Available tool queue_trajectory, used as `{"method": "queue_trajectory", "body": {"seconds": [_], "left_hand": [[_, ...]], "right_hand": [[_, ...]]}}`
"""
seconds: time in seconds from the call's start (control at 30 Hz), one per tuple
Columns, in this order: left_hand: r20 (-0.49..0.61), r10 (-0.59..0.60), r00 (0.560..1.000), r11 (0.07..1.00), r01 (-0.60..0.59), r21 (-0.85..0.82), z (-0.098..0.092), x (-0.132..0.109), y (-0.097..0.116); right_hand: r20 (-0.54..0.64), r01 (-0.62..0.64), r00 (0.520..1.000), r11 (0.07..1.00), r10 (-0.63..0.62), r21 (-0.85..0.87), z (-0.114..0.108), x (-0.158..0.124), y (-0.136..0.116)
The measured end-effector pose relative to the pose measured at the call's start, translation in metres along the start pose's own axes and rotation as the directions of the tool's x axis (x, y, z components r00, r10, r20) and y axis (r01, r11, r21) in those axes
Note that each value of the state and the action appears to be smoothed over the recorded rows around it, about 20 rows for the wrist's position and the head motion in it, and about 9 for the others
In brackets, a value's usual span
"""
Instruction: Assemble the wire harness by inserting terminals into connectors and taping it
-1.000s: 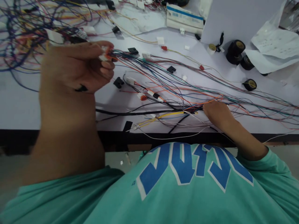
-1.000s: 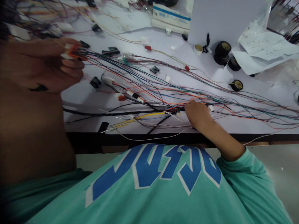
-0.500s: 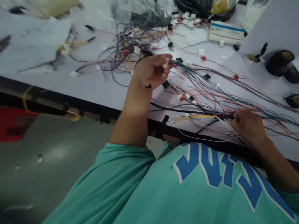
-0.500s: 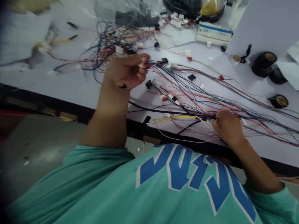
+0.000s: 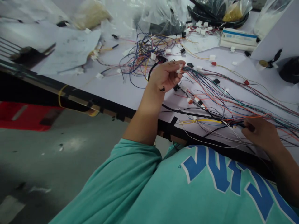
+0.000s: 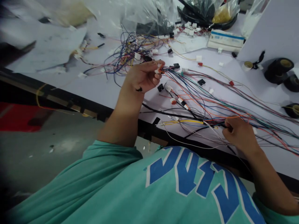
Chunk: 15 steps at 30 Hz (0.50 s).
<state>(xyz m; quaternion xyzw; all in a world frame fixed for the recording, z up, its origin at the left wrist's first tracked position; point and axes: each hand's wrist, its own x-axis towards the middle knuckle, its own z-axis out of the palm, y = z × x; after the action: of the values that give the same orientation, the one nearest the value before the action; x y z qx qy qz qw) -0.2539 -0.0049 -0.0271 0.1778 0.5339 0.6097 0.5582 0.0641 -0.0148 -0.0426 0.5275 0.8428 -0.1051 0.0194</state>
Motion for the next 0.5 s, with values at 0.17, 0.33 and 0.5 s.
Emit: {"method": "queue_trajectory", "body": {"seconds": [0.17,0.33,0.5], "left_hand": [[0.001,0.000,1.000,1.000,0.000,-0.008,0.002,-0.001,0.000],[0.001,-0.036,0.999,0.999,0.036,0.006,0.005,-0.006,0.003],[0.012,-0.057,0.998,0.998,0.057,0.029,0.013,-0.013,0.003]], "right_hand": [[0.071,0.006,0.997,0.999,-0.009,0.050,0.000,0.001,0.001],[-0.010,0.056,0.998,0.959,-0.055,0.280,0.003,0.005,0.012],[0.004,0.082,0.996,0.896,-0.092,0.437,0.007,0.008,0.023]]}}
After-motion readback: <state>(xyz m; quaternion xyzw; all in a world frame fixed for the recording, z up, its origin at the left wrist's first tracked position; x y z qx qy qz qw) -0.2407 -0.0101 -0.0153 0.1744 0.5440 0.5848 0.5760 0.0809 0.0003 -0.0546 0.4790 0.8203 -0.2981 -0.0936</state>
